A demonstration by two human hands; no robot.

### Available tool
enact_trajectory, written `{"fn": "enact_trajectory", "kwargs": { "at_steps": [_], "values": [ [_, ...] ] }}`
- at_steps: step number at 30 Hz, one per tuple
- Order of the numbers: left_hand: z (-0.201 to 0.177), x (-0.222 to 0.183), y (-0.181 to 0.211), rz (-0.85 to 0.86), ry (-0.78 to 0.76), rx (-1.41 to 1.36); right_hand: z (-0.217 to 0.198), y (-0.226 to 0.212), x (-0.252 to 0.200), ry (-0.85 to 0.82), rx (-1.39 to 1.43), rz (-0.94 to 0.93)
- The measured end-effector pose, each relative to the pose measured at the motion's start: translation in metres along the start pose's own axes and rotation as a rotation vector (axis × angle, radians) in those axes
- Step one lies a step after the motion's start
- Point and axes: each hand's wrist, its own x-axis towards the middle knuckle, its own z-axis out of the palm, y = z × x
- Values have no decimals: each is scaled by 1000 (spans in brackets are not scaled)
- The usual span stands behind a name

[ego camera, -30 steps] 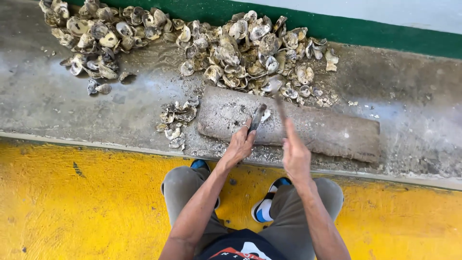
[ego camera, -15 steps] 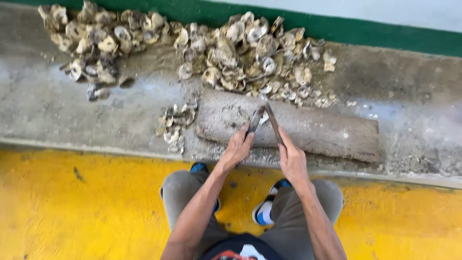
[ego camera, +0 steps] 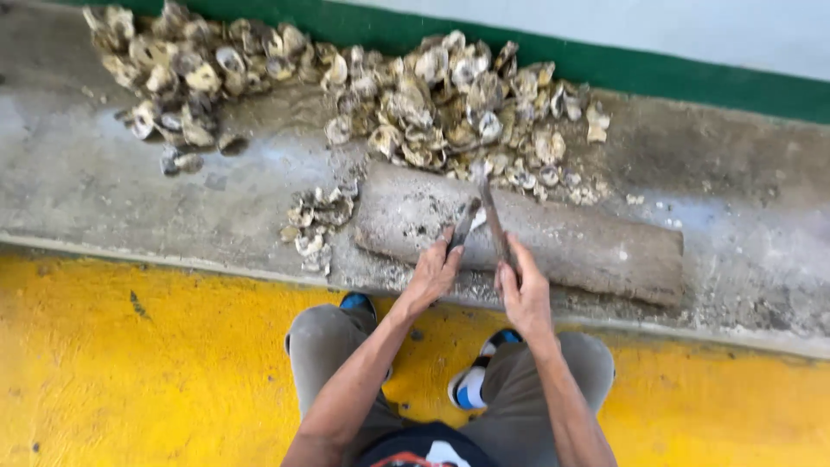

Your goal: Shucking oysters using a specialized metal tool on a wooden block.

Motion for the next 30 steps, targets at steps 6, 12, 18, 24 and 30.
{"fn": "enact_trajectory", "kwargs": {
  "at_steps": [6,12,18,24,30],
  "values": [
    [17,-24,57,-309,-25,-322,10,3,30,-48,10,-23],
    [40,-32,27,-118,11,-268,8,-17,44,-109,-26,74],
    [0,16,27,-161,48,40,6,2,53,-144,73,-30],
    [19,66,-37,60,203,179,15,12,46,-123,203,-43],
    [0,78,-13,-233,65,-6,14,9,42,-115,279,-42]
  ]
}}
